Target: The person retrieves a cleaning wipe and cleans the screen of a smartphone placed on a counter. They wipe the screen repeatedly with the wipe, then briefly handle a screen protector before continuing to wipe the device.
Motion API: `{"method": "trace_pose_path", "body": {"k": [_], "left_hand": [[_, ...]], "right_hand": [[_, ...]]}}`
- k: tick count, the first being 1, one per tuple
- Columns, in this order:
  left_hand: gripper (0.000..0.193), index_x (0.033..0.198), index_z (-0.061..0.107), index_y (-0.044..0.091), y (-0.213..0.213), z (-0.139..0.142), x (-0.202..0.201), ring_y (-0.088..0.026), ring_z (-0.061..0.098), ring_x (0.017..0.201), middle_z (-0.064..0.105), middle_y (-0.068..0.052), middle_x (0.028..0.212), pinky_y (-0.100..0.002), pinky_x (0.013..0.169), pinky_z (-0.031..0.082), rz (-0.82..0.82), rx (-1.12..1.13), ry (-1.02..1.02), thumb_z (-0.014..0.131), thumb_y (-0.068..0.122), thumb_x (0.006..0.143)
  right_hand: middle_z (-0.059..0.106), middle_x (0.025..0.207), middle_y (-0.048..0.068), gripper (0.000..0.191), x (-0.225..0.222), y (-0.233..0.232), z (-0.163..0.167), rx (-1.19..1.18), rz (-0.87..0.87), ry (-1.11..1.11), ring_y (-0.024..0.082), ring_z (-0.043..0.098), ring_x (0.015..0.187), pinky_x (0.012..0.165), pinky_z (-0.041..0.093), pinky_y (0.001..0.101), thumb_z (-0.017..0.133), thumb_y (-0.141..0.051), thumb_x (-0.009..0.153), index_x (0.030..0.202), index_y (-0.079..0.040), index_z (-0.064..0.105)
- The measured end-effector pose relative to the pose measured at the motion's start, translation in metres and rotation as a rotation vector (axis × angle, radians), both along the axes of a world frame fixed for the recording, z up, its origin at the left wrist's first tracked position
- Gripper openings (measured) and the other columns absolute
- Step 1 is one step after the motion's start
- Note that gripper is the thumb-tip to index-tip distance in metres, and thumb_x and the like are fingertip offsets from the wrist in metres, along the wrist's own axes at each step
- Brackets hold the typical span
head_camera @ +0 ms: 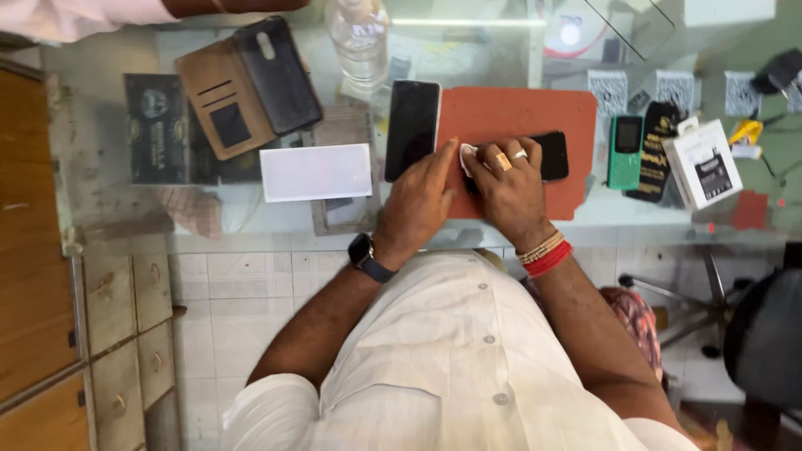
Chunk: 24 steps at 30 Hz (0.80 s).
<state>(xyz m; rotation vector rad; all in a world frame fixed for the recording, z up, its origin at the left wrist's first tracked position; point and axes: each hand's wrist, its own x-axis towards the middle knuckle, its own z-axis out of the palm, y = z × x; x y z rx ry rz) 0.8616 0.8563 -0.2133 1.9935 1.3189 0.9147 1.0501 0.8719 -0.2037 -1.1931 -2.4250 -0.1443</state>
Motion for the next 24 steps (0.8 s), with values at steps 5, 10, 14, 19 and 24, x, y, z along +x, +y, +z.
{"method": "trace_pose_path", "body": {"k": [5, 10, 14, 19, 24], "left_hand": [[0.075, 0.152, 0.042, 0.001, -0.006, -0.003, 0.010, -0.029, 0.070, 0.100, 0.065, -0.018, 0.123, -0.039, 0.087, 0.058, 0.093, -0.168, -0.113, 0.075, -0.003, 0.085], [0.083, 0.151, 0.041, -0.001, -0.012, -0.011, 0.031, -0.030, 0.069, 0.100, 0.065, -0.018, 0.125, -0.039, 0.086, 0.058, 0.161, -0.126, -0.168, 0.080, -0.003, 0.078], [0.091, 0.151, 0.039, -0.001, -0.014, -0.015, 0.042, -0.030, 0.069, 0.097, 0.065, -0.018, 0.131, -0.039, 0.086, 0.058, 0.247, -0.088, -0.192, 0.083, -0.002, 0.072], [0.090, 0.155, 0.035, 0.000, -0.017, -0.018, 0.049, -0.027, 0.071, 0.094, 0.065, -0.017, 0.137, -0.038, 0.086, 0.058, 0.334, -0.135, -0.202, 0.080, -0.005, 0.078], [0.095, 0.160, 0.030, 0.001, -0.017, -0.020, 0.050, -0.027, 0.071, 0.095, 0.063, -0.019, 0.133, -0.038, 0.086, 0.058, 0.329, -0.244, -0.159, 0.079, -0.003, 0.079]], "right_hand": [[0.064, 0.108, 0.005, 0.033, 0.009, -0.011, 0.008, -0.008, 0.143, -0.033, 0.023, 0.060, 0.106, 0.102, 0.044, 0.0457, 0.067, -0.009, 0.094, 0.126, -0.004, 0.073], [0.066, 0.109, 0.008, 0.033, 0.017, 0.009, 0.002, -0.025, 0.205, -0.024, 0.028, 0.059, 0.106, 0.098, 0.043, 0.0471, 0.067, -0.014, 0.090, 0.121, -0.006, 0.072], [0.064, 0.110, 0.009, 0.038, 0.023, 0.017, -0.005, 0.004, 0.214, -0.030, 0.028, 0.058, 0.106, 0.098, 0.043, 0.0480, 0.067, -0.015, 0.088, 0.124, -0.004, 0.073], [0.063, 0.110, 0.009, 0.040, 0.029, 0.013, 0.000, 0.018, 0.303, -0.067, 0.027, 0.059, 0.108, 0.099, 0.044, 0.0483, 0.064, -0.014, 0.090, 0.127, -0.002, 0.070], [0.064, 0.110, 0.009, 0.038, 0.027, 0.021, 0.000, -0.054, 0.239, -0.072, 0.030, 0.058, 0.105, 0.094, 0.043, 0.0476, 0.064, -0.013, 0.092, 0.128, -0.004, 0.070]]}}
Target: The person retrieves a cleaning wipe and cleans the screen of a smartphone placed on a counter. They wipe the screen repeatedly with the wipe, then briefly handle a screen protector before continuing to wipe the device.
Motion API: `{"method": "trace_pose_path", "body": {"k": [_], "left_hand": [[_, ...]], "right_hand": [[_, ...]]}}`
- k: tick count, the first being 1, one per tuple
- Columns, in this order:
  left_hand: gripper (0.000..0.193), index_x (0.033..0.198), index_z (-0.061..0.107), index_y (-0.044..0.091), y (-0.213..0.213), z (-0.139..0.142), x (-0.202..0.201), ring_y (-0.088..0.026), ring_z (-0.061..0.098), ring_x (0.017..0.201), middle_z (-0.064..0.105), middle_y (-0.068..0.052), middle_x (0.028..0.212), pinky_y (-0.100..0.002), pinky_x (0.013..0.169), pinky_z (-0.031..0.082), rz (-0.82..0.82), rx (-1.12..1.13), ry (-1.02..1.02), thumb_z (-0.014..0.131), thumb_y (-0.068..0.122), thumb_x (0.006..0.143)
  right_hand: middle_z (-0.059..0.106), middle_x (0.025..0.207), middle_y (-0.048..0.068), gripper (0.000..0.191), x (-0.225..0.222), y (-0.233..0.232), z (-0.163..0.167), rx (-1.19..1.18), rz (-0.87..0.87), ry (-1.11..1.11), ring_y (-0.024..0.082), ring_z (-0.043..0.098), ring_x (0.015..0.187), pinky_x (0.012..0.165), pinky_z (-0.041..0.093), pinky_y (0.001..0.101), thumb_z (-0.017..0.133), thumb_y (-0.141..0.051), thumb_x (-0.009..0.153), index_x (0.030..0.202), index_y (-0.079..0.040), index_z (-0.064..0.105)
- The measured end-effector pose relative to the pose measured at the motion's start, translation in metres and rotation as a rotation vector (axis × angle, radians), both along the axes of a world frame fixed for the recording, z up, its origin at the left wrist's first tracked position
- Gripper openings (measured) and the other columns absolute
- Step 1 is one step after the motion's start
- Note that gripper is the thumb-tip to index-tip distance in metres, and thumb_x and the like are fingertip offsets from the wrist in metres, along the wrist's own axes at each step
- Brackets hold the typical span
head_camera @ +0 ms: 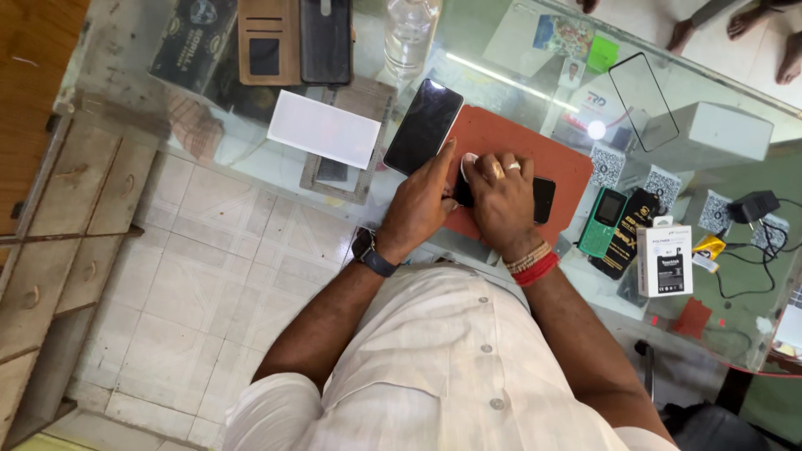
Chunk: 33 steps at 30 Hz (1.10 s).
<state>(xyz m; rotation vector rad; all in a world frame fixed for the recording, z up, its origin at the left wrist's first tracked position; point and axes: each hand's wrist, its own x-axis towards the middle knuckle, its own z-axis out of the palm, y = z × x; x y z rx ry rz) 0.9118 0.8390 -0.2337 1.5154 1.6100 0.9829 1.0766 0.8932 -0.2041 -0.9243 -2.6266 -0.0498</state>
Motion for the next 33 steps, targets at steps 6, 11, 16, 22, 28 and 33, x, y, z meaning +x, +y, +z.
{"method": "trace_pose_path", "body": {"k": [6, 11, 16, 22, 28, 33], "left_hand": [[0.102, 0.155, 0.029, -0.003, 0.003, 0.006, -0.004, -0.041, 0.060, 0.123, 0.052, -0.026, 0.144, -0.041, 0.097, 0.053, -0.023, 0.230, 0.111, 0.085, -0.002, 0.070], [0.097, 0.157, 0.029, 0.000, 0.004, 0.007, -0.006, -0.036, 0.065, 0.114, 0.054, -0.022, 0.147, -0.040, 0.096, 0.054, -0.058, 0.075, 0.065, 0.081, -0.002, 0.075], [0.097, 0.158, 0.027, 0.001, 0.006, 0.004, -0.010, -0.035, 0.066, 0.112, 0.056, -0.020, 0.147, -0.040, 0.097, 0.055, -0.071, 0.105, 0.059, 0.077, -0.006, 0.076], [0.097, 0.159, 0.025, 0.002, 0.006, 0.001, -0.014, -0.034, 0.062, 0.121, 0.055, -0.020, 0.148, -0.038, 0.098, 0.055, -0.120, 0.019, 0.028, 0.075, -0.007, 0.076], [0.099, 0.160, 0.019, 0.000, 0.007, -0.012, -0.017, -0.037, 0.057, 0.132, 0.056, -0.021, 0.147, -0.041, 0.102, 0.053, -0.173, 0.160, 0.038, 0.072, -0.010, 0.077], [0.086, 0.162, 0.021, 0.000, 0.012, -0.023, -0.022, -0.037, 0.061, 0.129, 0.059, -0.022, 0.144, -0.043, 0.103, 0.053, -0.233, 0.207, 0.058, 0.061, -0.012, 0.087]], "right_hand": [[0.062, 0.104, 0.008, 0.040, 0.001, -0.002, -0.004, 0.073, 0.101, 0.060, 0.028, 0.060, 0.105, 0.095, 0.044, 0.0489, 0.064, -0.013, 0.086, 0.125, -0.005, 0.069], [0.064, 0.105, 0.009, 0.042, -0.003, -0.003, 0.003, 0.064, 0.023, 0.007, 0.029, 0.058, 0.100, 0.090, 0.043, 0.0467, 0.065, -0.012, 0.087, 0.127, -0.002, 0.070], [0.062, 0.104, 0.008, 0.038, -0.006, -0.010, 0.008, 0.084, 0.083, 0.024, 0.026, 0.059, 0.103, 0.095, 0.045, 0.0473, 0.062, -0.012, 0.091, 0.127, -0.002, 0.068], [0.064, 0.106, 0.010, 0.039, -0.008, -0.004, -0.002, 0.005, 0.024, 0.010, 0.029, 0.060, 0.103, 0.096, 0.043, 0.0479, 0.061, -0.012, 0.093, 0.129, 0.000, 0.069], [0.064, 0.108, 0.009, 0.040, -0.001, -0.025, -0.007, 0.026, 0.110, 0.081, 0.027, 0.061, 0.106, 0.102, 0.043, 0.0499, 0.067, -0.007, 0.088, 0.128, 0.000, 0.070], [0.063, 0.103, 0.007, 0.039, 0.002, -0.024, -0.009, 0.000, 0.141, 0.108, 0.026, 0.062, 0.104, 0.102, 0.044, 0.0495, 0.069, -0.003, 0.086, 0.125, -0.001, 0.072]]}}
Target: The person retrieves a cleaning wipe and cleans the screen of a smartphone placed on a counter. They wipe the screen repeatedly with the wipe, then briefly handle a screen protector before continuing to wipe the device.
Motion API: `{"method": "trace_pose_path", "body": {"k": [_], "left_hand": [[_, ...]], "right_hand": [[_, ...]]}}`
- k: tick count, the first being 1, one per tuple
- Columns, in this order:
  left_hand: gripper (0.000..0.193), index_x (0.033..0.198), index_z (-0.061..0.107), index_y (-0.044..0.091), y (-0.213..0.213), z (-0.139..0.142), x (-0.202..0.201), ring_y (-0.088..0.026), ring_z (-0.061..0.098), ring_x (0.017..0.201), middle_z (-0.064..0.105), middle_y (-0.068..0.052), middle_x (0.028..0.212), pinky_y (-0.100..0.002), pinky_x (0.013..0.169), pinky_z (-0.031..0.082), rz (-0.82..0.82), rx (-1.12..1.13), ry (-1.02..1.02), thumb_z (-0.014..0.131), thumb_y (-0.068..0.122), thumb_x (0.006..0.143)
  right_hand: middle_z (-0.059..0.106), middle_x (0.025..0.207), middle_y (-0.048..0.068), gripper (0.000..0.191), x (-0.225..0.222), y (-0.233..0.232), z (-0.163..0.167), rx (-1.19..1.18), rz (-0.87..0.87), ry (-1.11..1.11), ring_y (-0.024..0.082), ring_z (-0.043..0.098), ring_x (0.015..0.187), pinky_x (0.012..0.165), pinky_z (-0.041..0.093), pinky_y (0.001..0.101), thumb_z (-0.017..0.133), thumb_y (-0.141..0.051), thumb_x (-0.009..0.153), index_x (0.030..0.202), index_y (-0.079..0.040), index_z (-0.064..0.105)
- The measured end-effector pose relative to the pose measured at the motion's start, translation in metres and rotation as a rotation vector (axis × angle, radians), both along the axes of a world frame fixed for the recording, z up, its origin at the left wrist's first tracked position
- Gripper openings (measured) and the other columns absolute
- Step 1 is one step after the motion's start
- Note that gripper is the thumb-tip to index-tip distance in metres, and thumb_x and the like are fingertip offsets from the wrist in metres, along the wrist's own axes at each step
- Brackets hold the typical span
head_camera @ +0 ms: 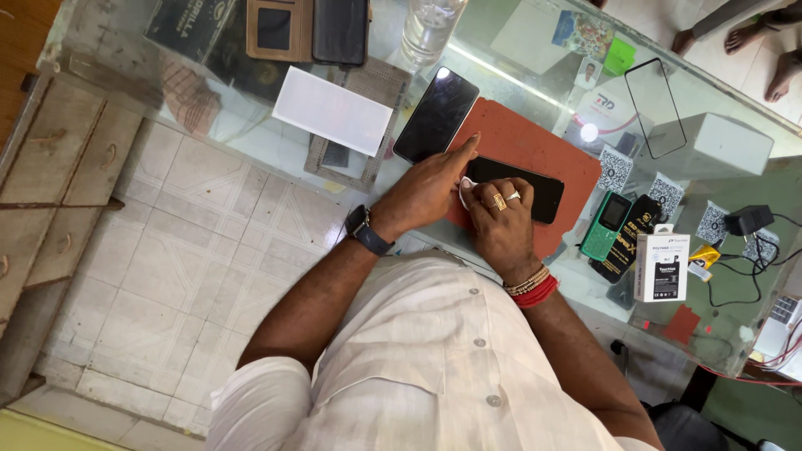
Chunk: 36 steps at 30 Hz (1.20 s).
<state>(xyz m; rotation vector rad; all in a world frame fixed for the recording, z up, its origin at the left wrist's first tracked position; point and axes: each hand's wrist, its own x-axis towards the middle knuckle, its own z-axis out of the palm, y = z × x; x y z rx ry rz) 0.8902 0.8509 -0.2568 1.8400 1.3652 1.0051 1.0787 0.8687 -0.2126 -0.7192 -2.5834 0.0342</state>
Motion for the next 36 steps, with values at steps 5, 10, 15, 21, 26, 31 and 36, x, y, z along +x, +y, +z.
{"method": "trace_pose_path", "body": {"k": [5, 10, 15, 21, 26, 31, 36], "left_hand": [[0.067, 0.152, 0.037, -0.005, 0.012, 0.003, -0.001, -0.038, 0.066, 0.118, 0.067, -0.023, 0.130, -0.044, 0.097, 0.055, 0.038, -0.003, 0.001, 0.061, -0.007, 0.089], [0.057, 0.145, 0.049, -0.003, 0.017, 0.015, 0.000, -0.035, 0.070, 0.107, 0.071, -0.021, 0.117, -0.044, 0.091, 0.056, 0.051, -0.134, 0.066, 0.062, -0.003, 0.089], [0.063, 0.138, 0.054, -0.003, 0.021, 0.025, 0.000, -0.036, 0.069, 0.107, 0.071, -0.018, 0.116, -0.045, 0.089, 0.056, 0.035, -0.066, 0.130, 0.072, -0.004, 0.078], [0.069, 0.122, 0.062, -0.004, 0.028, 0.032, 0.002, -0.036, 0.064, 0.109, 0.063, -0.016, 0.118, -0.043, 0.090, 0.054, -0.023, -0.094, 0.132, 0.089, 0.003, 0.059], [0.044, 0.100, 0.073, -0.001, 0.042, 0.030, 0.002, -0.034, 0.065, 0.103, 0.062, -0.012, 0.107, -0.043, 0.088, 0.054, -0.068, -0.083, 0.230, 0.089, 0.003, 0.059], [0.036, 0.095, 0.075, 0.001, 0.054, 0.028, -0.003, -0.034, 0.065, 0.098, 0.063, -0.011, 0.101, -0.045, 0.084, 0.054, -0.153, -0.039, 0.296, 0.088, 0.003, 0.062], [0.030, 0.095, 0.079, 0.003, 0.054, 0.031, -0.007, -0.031, 0.066, 0.093, 0.062, -0.011, 0.095, -0.044, 0.080, 0.054, -0.172, -0.051, 0.295, 0.085, 0.004, 0.066]], "right_hand": [[0.065, 0.102, 0.006, 0.042, 0.001, 0.003, 0.002, -0.012, 0.060, 0.062, 0.025, 0.062, 0.102, 0.102, 0.044, 0.0487, 0.073, 0.002, 0.081, 0.123, 0.000, 0.071], [0.065, 0.100, 0.006, 0.042, 0.003, 0.002, 0.007, -0.020, 0.114, 0.074, 0.024, 0.062, 0.101, 0.102, 0.045, 0.0494, 0.075, 0.003, 0.078, 0.120, 0.001, 0.073], [0.065, 0.099, 0.005, 0.040, 0.012, 0.005, 0.006, -0.128, 0.269, 0.160, 0.027, 0.062, 0.099, 0.097, 0.045, 0.0502, 0.073, 0.003, 0.070, 0.109, -0.004, 0.075], [0.056, 0.097, 0.012, 0.054, 0.031, 0.004, -0.003, -0.235, -0.131, 0.483, 0.029, 0.059, 0.096, 0.084, 0.048, 0.0400, 0.056, 0.019, 0.072, 0.118, -0.001, 0.075], [0.056, 0.098, 0.012, 0.049, 0.042, 0.011, -0.007, -0.294, -0.225, 0.498, 0.025, 0.057, 0.093, 0.081, 0.048, 0.0359, 0.055, 0.024, 0.084, 0.122, 0.000, 0.074], [0.056, 0.099, 0.011, 0.047, 0.041, 0.016, -0.007, -0.379, -0.234, 0.499, 0.023, 0.057, 0.090, 0.077, 0.048, 0.0339, 0.057, 0.024, 0.087, 0.122, -0.001, 0.074], [0.057, 0.099, 0.011, 0.042, 0.039, 0.016, -0.005, -0.362, -0.215, 0.502, 0.023, 0.058, 0.090, 0.078, 0.049, 0.0341, 0.062, 0.021, 0.090, 0.123, -0.002, 0.075]]}}
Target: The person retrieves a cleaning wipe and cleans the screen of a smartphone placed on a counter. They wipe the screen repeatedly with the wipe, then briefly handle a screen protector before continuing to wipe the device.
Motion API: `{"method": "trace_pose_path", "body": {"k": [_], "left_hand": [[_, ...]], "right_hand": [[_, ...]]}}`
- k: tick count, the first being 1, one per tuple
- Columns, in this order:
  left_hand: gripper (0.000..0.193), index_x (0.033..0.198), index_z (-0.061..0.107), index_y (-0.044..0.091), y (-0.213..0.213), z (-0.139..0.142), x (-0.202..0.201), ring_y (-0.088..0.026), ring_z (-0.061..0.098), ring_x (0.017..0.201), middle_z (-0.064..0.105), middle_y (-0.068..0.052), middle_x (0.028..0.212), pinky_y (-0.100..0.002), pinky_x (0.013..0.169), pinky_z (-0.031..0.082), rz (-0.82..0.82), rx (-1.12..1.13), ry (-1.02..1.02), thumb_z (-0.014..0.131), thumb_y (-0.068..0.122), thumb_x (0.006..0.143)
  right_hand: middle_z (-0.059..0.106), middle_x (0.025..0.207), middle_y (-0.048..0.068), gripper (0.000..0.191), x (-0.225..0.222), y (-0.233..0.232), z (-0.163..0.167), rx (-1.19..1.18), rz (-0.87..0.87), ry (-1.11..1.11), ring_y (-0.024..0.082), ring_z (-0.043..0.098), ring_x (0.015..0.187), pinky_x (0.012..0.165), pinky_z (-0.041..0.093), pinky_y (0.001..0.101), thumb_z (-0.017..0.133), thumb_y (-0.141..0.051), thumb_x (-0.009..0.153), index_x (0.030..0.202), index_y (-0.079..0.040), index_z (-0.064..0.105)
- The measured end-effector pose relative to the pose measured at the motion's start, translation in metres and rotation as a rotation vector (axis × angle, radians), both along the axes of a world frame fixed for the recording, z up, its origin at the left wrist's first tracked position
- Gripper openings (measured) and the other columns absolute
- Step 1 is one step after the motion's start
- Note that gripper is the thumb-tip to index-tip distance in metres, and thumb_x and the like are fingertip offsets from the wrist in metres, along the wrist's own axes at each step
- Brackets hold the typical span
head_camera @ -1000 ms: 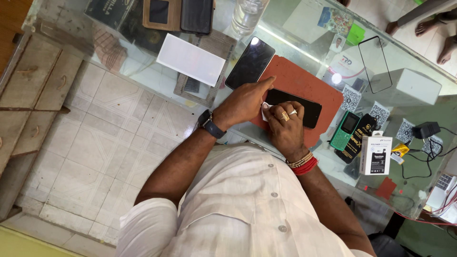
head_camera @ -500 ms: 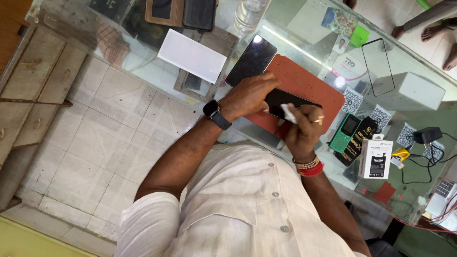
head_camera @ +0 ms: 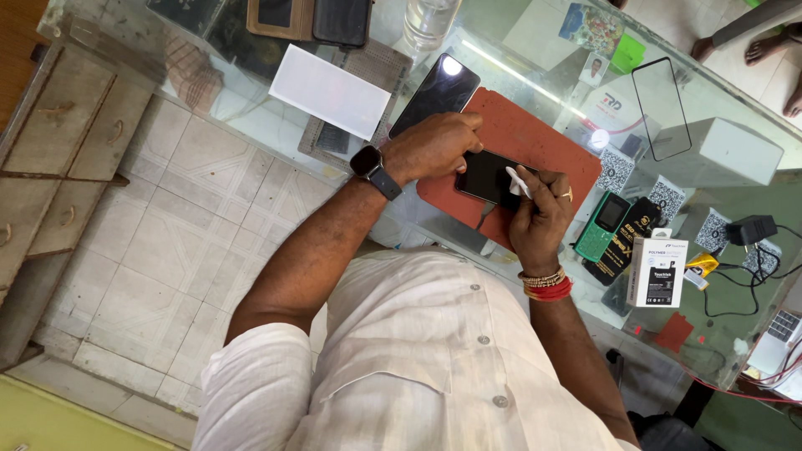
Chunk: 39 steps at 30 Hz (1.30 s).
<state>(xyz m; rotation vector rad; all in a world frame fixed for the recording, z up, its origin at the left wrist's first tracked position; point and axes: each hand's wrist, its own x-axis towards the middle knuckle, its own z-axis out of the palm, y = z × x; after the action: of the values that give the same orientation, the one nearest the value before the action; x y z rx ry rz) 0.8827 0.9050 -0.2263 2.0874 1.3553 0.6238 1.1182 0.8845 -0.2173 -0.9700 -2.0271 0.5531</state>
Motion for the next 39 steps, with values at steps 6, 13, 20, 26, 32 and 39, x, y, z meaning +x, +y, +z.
{"method": "trace_pose_path", "body": {"k": [6, 13, 20, 26, 32, 39], "left_hand": [[0.026, 0.100, 0.079, 0.005, -0.0021, -0.0010, 0.0001, -0.029, 0.067, 0.091, 0.063, -0.009, 0.095, -0.042, 0.080, 0.055, 0.016, 0.007, -0.022, 0.082, 0.004, 0.074], [0.013, 0.092, 0.079, 0.004, 0.0018, -0.0037, -0.0004, -0.030, 0.068, 0.090, 0.065, -0.009, 0.093, -0.043, 0.077, 0.055, 0.000, 0.124, 0.025, 0.077, 0.001, 0.080], [0.020, 0.095, 0.079, 0.004, 0.0024, -0.0002, -0.0011, -0.029, 0.067, 0.089, 0.065, -0.009, 0.091, -0.043, 0.077, 0.055, -0.010, 0.087, 0.014, 0.081, 0.004, 0.075], [0.025, 0.093, 0.079, 0.003, 0.0057, -0.0004, -0.0022, -0.029, 0.067, 0.091, 0.065, -0.009, 0.092, -0.043, 0.078, 0.055, -0.061, 0.086, 0.039, 0.085, 0.006, 0.069], [0.012, 0.090, 0.078, 0.003, 0.0067, -0.0028, -0.0024, -0.030, 0.067, 0.092, 0.065, -0.009, 0.094, -0.043, 0.078, 0.055, -0.064, 0.091, 0.096, 0.081, 0.004, 0.079], [0.020, 0.093, 0.078, 0.002, 0.0059, -0.0006, -0.0028, -0.029, 0.067, 0.094, 0.064, -0.009, 0.094, -0.042, 0.080, 0.054, -0.087, 0.021, 0.092, 0.083, 0.007, 0.074]], "right_hand": [[0.058, 0.098, 0.011, 0.040, -0.0022, 0.0002, 0.0012, 0.017, 0.001, -0.006, 0.023, 0.058, 0.089, 0.077, 0.048, 0.0345, 0.063, 0.021, 0.091, 0.122, -0.002, 0.075], [0.059, 0.099, 0.012, 0.041, -0.0022, -0.0014, 0.0012, 0.037, -0.010, -0.035, 0.025, 0.059, 0.090, 0.078, 0.048, 0.0364, 0.062, 0.020, 0.089, 0.121, -0.002, 0.075], [0.059, 0.099, 0.011, 0.038, -0.0016, -0.0008, 0.0005, 0.021, -0.024, -0.031, 0.024, 0.059, 0.090, 0.079, 0.048, 0.0357, 0.064, 0.019, 0.092, 0.121, -0.003, 0.075], [0.058, 0.098, 0.011, 0.038, -0.0004, -0.0010, -0.0013, 0.012, -0.031, -0.023, 0.024, 0.059, 0.090, 0.079, 0.048, 0.0351, 0.064, 0.018, 0.092, 0.122, -0.003, 0.075], [0.059, 0.099, 0.011, 0.043, 0.0005, -0.0003, -0.0022, 0.010, -0.024, -0.030, 0.024, 0.060, 0.091, 0.080, 0.049, 0.0354, 0.060, 0.021, 0.088, 0.121, -0.002, 0.075], [0.058, 0.097, 0.011, 0.041, 0.0016, -0.0003, -0.0028, 0.005, -0.018, -0.023, 0.024, 0.059, 0.090, 0.079, 0.048, 0.0348, 0.061, 0.021, 0.090, 0.121, -0.001, 0.075]]}}
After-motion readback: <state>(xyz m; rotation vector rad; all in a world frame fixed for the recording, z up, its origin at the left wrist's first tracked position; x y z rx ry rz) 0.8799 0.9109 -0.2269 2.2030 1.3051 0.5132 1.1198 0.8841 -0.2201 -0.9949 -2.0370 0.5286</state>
